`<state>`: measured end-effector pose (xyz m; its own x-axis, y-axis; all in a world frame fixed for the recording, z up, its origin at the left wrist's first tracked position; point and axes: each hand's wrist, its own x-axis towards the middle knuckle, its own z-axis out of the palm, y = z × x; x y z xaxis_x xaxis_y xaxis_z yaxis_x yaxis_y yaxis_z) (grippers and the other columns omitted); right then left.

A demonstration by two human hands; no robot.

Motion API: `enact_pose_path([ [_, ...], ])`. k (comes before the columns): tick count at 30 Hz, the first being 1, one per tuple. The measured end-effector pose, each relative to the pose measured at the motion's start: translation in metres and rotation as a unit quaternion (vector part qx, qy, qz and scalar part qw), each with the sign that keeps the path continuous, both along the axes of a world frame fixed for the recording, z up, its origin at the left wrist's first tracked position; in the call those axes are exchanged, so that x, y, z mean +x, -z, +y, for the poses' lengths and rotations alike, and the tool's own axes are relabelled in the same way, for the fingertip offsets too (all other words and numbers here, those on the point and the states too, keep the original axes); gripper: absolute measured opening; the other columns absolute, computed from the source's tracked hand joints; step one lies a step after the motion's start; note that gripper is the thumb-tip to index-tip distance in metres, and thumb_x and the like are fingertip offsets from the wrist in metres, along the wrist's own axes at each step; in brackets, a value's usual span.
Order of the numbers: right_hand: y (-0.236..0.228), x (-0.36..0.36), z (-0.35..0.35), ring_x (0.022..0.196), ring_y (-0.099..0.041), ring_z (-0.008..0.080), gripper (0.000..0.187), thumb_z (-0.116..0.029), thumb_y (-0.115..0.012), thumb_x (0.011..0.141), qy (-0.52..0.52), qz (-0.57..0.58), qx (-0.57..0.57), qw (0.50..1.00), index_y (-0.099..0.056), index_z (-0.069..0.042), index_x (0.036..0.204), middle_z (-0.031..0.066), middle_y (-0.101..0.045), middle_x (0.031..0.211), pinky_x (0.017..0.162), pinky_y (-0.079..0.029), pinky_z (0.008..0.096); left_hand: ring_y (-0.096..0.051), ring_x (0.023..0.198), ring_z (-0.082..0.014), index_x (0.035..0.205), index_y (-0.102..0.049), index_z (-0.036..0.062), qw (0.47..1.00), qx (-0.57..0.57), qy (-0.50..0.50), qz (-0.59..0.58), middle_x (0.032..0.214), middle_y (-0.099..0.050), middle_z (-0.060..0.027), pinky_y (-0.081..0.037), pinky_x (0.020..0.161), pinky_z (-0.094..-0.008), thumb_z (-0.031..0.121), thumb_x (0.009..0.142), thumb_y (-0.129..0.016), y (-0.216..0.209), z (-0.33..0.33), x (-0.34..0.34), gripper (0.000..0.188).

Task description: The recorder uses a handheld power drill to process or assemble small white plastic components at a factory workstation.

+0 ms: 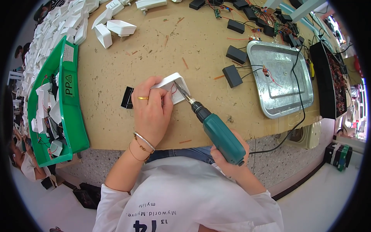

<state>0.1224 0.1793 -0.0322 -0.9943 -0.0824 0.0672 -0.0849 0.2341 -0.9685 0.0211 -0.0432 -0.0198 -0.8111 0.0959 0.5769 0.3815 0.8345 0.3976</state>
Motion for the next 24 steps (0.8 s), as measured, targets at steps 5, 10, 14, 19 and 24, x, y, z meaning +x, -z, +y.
enact_pose_path([
  [5, 0.0011, 0.0022, 0.0006, 0.065, -0.061, 0.0157, 0.025, -0.017, -0.072, 0.08, 0.007, -0.015, 0.017, 1.0, -0.063, 0.001, 0.096, 0.0077, -0.062, 0.081, 0.059, -0.048, 0.0275, -0.053, 0.1, -0.0312, 0.085, -0.055, 0.0015, 1.0, 0.002, 0.004, -0.002, 0.112, -0.055, -0.0113, -0.041, 0.086, -0.0443, 0.006, 0.078, -0.069, 0.0008, -0.0009, 0.0003, 0.017],
  [10, -0.0031, -0.0008, -0.0026, 0.065, -0.06, 0.017, 0.021, -0.017, -0.071, 0.08, 0.015, -0.012, -0.006, 1.0, -0.064, 0.0, 0.09, 0.0074, -0.062, 0.078, 0.061, -0.048, 0.0288, -0.053, 0.1, -0.0316, 0.085, -0.054, 0.0015, 1.0, 0.003, 0.003, -0.002, 0.112, -0.054, -0.0115, -0.041, 0.086, -0.0441, 0.006, 0.078, -0.069, 0.0, -0.0006, 0.0003, 0.016],
  [14, -0.0013, 0.0016, -0.0001, 0.066, -0.06, 0.0191, 0.02, -0.017, -0.071, 0.08, 0.011, -0.024, 0.024, 0.999, -0.064, -0.001, 0.089, 0.0078, -0.062, 0.078, 0.062, -0.048, 0.03, -0.053, 0.1, -0.0318, 0.086, -0.055, 0.0014, 1.0, 0.003, 0.005, 0.0, 0.112, -0.055, -0.0115, -0.041, 0.086, -0.044, 0.006, 0.078, -0.069, 0.0008, -0.0009, 0.0004, 0.017],
  [19, -0.0016, 0.0007, -0.0005, 0.067, -0.059, 0.0198, 0.021, -0.017, -0.072, 0.079, 0.009, -0.021, 0.011, 1.0, -0.064, -0.001, 0.089, 0.0079, -0.062, 0.077, 0.062, -0.048, 0.0301, -0.052, 0.101, -0.0317, 0.087, -0.055, 0.0012, 1.0, 0.001, 0.002, -0.003, 0.112, -0.054, -0.0116, -0.041, 0.087, -0.0441, 0.005, 0.077, -0.068, 0.0008, -0.0008, 0.0004, 0.017],
  [24, -0.0014, -0.0009, -0.0002, 0.067, -0.059, 0.0185, 0.026, -0.018, -0.071, 0.08, 0.002, -0.007, 0.008, 1.0, -0.064, 0.001, 0.096, 0.0069, -0.063, 0.077, 0.062, -0.048, 0.0298, -0.052, 0.102, -0.0318, 0.087, -0.054, 0.0011, 1.0, 0.002, 0.003, -0.004, 0.113, -0.054, -0.0116, -0.041, 0.087, -0.0445, 0.005, 0.077, -0.068, 0.0016, -0.0011, 0.0005, 0.017],
])
